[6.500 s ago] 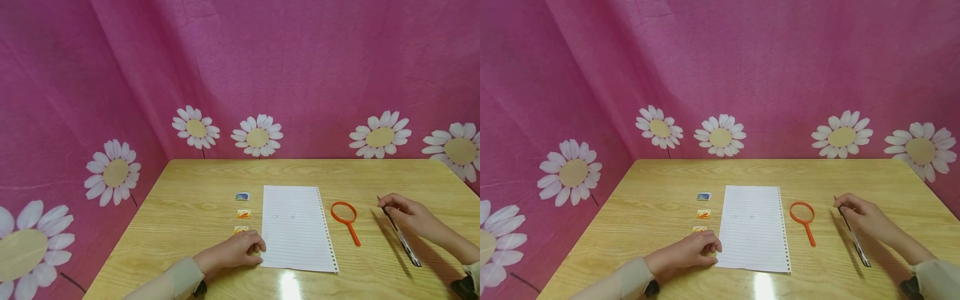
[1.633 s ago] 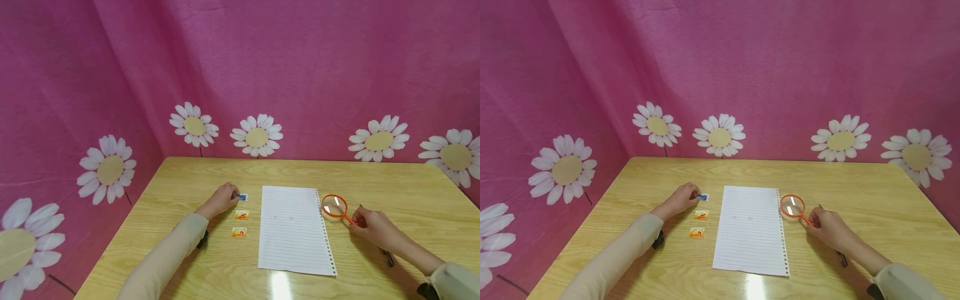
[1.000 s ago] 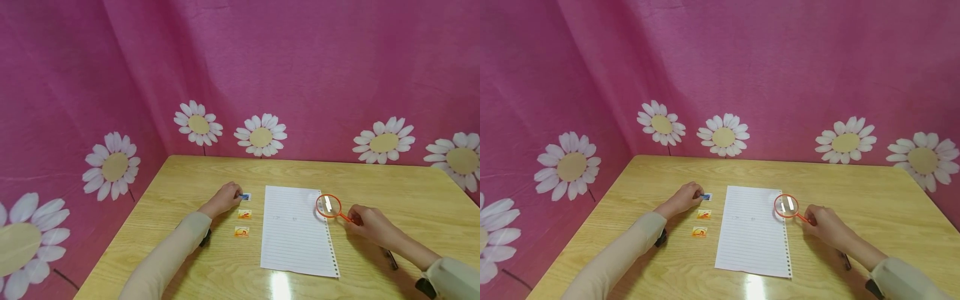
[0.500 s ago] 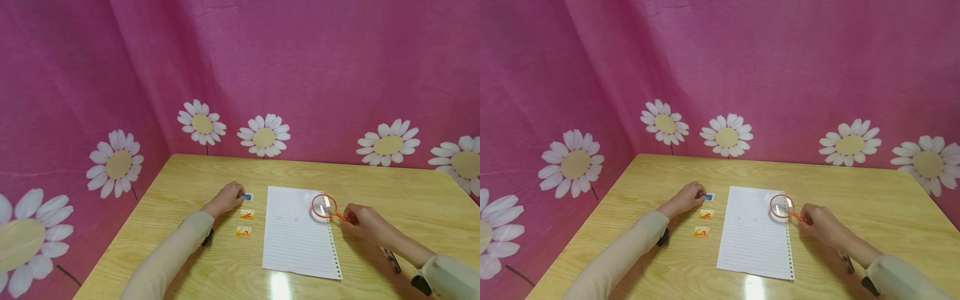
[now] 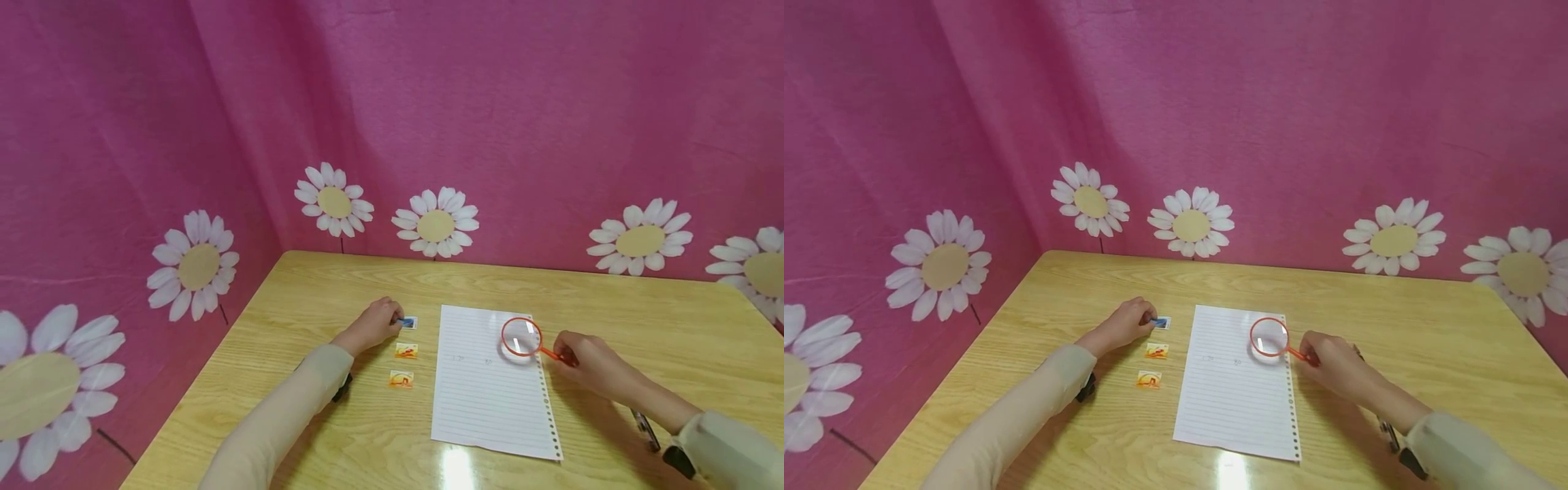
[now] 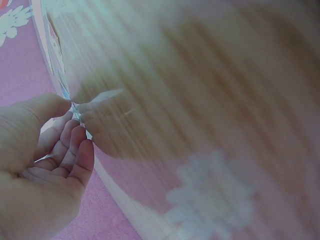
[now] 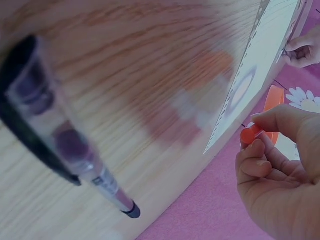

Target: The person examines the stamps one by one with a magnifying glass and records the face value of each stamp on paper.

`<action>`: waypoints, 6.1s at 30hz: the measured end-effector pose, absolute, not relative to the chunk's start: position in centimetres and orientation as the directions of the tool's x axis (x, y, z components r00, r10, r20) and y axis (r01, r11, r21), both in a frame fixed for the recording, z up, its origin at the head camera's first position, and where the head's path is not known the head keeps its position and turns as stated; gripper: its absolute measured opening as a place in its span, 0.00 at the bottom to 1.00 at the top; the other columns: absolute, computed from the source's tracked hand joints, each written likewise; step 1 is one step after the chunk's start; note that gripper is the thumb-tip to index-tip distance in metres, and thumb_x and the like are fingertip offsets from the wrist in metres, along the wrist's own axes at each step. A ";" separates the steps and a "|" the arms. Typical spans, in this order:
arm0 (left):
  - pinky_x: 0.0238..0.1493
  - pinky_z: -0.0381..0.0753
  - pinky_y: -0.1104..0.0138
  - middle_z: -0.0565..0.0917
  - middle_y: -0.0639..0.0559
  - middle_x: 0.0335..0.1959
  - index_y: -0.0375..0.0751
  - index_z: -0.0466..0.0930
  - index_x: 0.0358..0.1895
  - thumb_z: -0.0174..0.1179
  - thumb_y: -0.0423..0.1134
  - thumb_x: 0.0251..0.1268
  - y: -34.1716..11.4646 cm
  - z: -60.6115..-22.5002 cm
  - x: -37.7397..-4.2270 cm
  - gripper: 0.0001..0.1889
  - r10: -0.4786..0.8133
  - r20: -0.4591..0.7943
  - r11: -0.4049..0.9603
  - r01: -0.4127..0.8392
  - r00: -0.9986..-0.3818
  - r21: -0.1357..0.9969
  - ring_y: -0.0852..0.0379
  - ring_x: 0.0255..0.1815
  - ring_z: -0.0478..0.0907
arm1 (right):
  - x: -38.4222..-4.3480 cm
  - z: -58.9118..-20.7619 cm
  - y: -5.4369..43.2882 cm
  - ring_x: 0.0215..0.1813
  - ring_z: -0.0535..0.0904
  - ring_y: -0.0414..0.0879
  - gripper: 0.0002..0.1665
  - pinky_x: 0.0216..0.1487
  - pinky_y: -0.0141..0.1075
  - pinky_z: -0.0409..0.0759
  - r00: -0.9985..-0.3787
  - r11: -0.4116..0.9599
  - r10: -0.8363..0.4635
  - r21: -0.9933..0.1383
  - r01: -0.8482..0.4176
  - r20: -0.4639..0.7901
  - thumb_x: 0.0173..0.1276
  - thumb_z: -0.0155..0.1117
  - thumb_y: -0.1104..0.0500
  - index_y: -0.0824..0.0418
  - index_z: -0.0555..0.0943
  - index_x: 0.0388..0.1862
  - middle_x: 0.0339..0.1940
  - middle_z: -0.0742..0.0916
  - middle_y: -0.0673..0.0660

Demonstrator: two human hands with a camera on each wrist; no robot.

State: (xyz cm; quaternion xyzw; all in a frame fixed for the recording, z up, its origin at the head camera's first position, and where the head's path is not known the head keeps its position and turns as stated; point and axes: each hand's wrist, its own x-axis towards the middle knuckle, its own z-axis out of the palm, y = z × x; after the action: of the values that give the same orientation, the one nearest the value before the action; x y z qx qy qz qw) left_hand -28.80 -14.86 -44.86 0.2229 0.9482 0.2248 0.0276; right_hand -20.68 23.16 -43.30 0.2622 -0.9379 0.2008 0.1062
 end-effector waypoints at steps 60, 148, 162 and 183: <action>0.44 0.76 0.65 0.77 0.45 0.37 0.34 0.81 0.43 0.59 0.33 0.68 -15.1 -45.0 -28.8 0.06 0.439 0.062 0.810 0.425 -0.896 0.405 0.57 0.35 0.70 | -24.3 -43.1 16.2 0.27 0.65 0.33 0.17 0.28 0.27 0.66 -0.684 0.601 -0.637 -0.326 -0.730 0.357 0.46 0.66 0.78 0.59 0.73 0.24 0.21 0.75 0.47; 0.37 0.70 0.70 0.77 0.47 0.35 0.36 0.80 0.41 0.59 0.33 0.69 -15.1 -45.1 -29.0 0.05 0.456 0.078 0.806 0.449 -0.887 0.385 0.60 0.33 0.66 | -27.9 -43.5 9.5 0.27 0.70 0.39 0.13 0.28 0.27 0.71 -0.583 0.498 -0.744 -0.310 -0.810 0.326 0.51 0.62 0.78 0.64 0.74 0.28 0.23 0.78 0.52; 0.36 0.71 0.71 0.76 0.47 0.35 0.36 0.80 0.41 0.58 0.33 0.69 -15.1 -45.1 -29.0 0.04 0.461 0.076 0.805 0.453 -0.884 0.384 0.60 0.32 0.66 | -27.9 -43.4 9.4 0.27 0.71 0.37 0.12 0.28 0.28 0.72 -0.591 0.511 -0.747 -0.305 -0.804 0.306 0.52 0.63 0.77 0.63 0.74 0.28 0.24 0.79 0.52; 0.37 0.71 0.72 0.77 0.47 0.35 0.36 0.81 0.41 0.59 0.33 0.69 -15.1 -45.2 -29.0 0.05 0.466 0.087 0.798 0.461 -0.880 0.388 0.61 0.33 0.66 | -27.8 -43.6 9.6 0.27 0.72 0.38 0.12 0.28 0.28 0.73 -0.584 0.502 -0.749 -0.307 -0.808 0.313 0.52 0.64 0.77 0.64 0.74 0.28 0.24 0.79 0.53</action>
State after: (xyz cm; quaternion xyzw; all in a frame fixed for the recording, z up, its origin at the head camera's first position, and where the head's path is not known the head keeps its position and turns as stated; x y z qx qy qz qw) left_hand -29.04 -15.14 -45.21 0.2444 0.9482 0.2028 0.0066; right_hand -27.82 9.59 -43.64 0.4507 -0.8638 0.2141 0.0696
